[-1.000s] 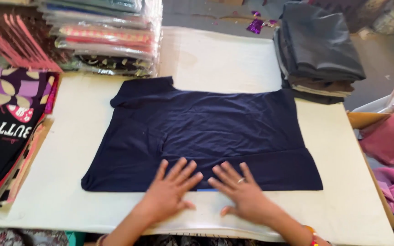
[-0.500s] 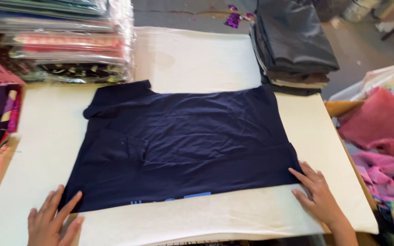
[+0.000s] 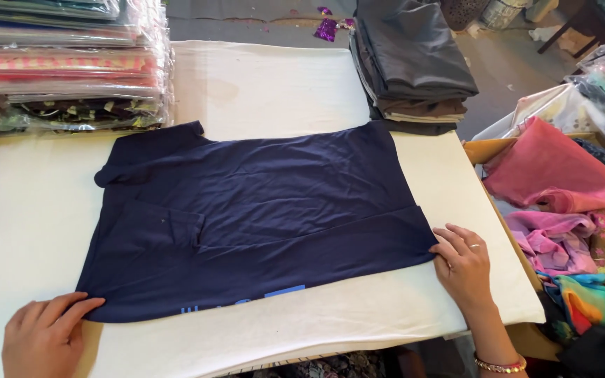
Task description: The person folds a black t-shirt and a navy blue t-shirt on a white table. They smooth the fabric, fold the sleeves inward, and then fold the shirts into neat rectangles before stacking them on a pile of other folded clothes.
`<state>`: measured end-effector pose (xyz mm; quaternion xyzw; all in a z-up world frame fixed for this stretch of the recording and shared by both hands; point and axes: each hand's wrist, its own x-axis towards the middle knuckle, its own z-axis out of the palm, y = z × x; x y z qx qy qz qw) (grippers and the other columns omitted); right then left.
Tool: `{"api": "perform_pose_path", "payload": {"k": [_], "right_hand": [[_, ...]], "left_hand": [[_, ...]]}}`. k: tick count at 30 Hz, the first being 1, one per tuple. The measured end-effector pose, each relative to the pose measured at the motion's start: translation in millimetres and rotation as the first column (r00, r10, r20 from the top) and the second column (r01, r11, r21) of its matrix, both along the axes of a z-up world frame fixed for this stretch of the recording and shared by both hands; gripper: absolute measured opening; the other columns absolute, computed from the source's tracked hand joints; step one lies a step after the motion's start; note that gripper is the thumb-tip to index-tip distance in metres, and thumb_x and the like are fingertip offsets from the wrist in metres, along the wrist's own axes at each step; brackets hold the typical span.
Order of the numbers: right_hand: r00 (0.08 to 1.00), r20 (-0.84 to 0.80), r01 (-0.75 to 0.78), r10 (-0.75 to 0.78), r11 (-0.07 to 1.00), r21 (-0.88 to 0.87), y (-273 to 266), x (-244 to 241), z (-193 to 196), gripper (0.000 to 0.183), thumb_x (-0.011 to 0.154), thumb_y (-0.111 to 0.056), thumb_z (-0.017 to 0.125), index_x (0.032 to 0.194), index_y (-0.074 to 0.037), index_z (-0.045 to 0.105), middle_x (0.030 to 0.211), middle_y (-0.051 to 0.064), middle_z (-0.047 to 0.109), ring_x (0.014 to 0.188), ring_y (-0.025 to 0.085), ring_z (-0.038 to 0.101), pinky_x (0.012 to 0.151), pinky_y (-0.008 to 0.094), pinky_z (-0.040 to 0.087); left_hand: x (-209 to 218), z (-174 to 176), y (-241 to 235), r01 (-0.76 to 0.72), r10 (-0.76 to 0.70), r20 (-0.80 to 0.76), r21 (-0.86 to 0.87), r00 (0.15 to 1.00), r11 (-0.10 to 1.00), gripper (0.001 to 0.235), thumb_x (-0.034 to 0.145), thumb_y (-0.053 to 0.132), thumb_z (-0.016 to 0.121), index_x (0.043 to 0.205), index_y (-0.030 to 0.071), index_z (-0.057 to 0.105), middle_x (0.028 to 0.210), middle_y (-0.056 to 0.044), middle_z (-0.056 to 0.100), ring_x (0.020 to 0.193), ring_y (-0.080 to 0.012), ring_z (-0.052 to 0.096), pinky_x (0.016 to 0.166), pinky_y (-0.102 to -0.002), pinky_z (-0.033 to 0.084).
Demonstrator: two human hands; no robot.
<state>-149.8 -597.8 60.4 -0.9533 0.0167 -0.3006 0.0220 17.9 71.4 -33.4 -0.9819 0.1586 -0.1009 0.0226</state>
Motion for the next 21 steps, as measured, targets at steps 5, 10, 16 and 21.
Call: {"api": "perform_pose_path", "payload": {"k": [5, 10, 16, 21], "right_hand": [[1.000, 0.004, 0.014, -0.014, 1.000, -0.026, -3, -7, 6, 0.011, 0.071, 0.000, 0.069, 0.075, -0.009, 0.065, 0.110, 0.002, 0.071, 0.119, 0.026, 0.064, 0.102, 0.045, 0.046], [0.999, -0.019, 0.038, -0.038, 0.999, -0.019, -10, -27, -6, 0.011, 0.073, 0.000, 0.068, 0.076, -0.010, 0.065, 0.111, -0.001, 0.071, 0.120, 0.023, 0.063, 0.102, 0.044, 0.047], [0.994, -0.109, 0.032, -0.027, 0.998, 0.051, 10, -24, 12, 0.026, 0.072, 0.002, 0.065, 0.091, -0.014, 0.072, 0.123, 0.000, 0.070, 0.127, 0.024, 0.061, 0.106, 0.043, 0.045], [0.945, -0.228, -0.179, 0.234, 0.955, 0.238, 54, -1, 4, 0.056, 0.079, -0.004, 0.062, 0.133, -0.020, 0.066, 0.149, 0.003, 0.059, 0.148, 0.027, 0.046, 0.124, 0.047, 0.032]], "left_hand": [[-3, 44, -12, -0.105, 0.108, -0.002, 0.248, 0.994, 0.963, 0.037, 0.086, 0.021, 0.068, 0.112, 0.048, 0.072, 0.117, 0.027, 0.065, 0.115, 0.0047, 0.062, 0.129, -0.040, 0.039], [-12, 52, 8, -0.125, 0.158, -0.074, 0.327, 0.985, 0.937, 0.038, 0.088, 0.026, 0.067, 0.117, 0.051, 0.068, 0.120, 0.029, 0.064, 0.121, 0.0065, 0.060, 0.132, -0.044, 0.035], [-13, 14, 18, -0.039, 0.088, -0.136, 0.332, 0.987, 0.943, 0.057, 0.074, 0.035, 0.071, 0.125, 0.059, 0.061, 0.141, 0.024, 0.056, 0.139, -0.0044, 0.050, 0.123, -0.055, 0.036], [-25, 67, -103, 0.162, -0.180, -0.046, -0.263, 0.983, 0.951, 0.047, 0.086, 0.032, 0.066, 0.131, 0.044, 0.056, 0.148, 0.018, 0.047, 0.149, -0.0120, 0.038, 0.123, -0.060, 0.028]]}}
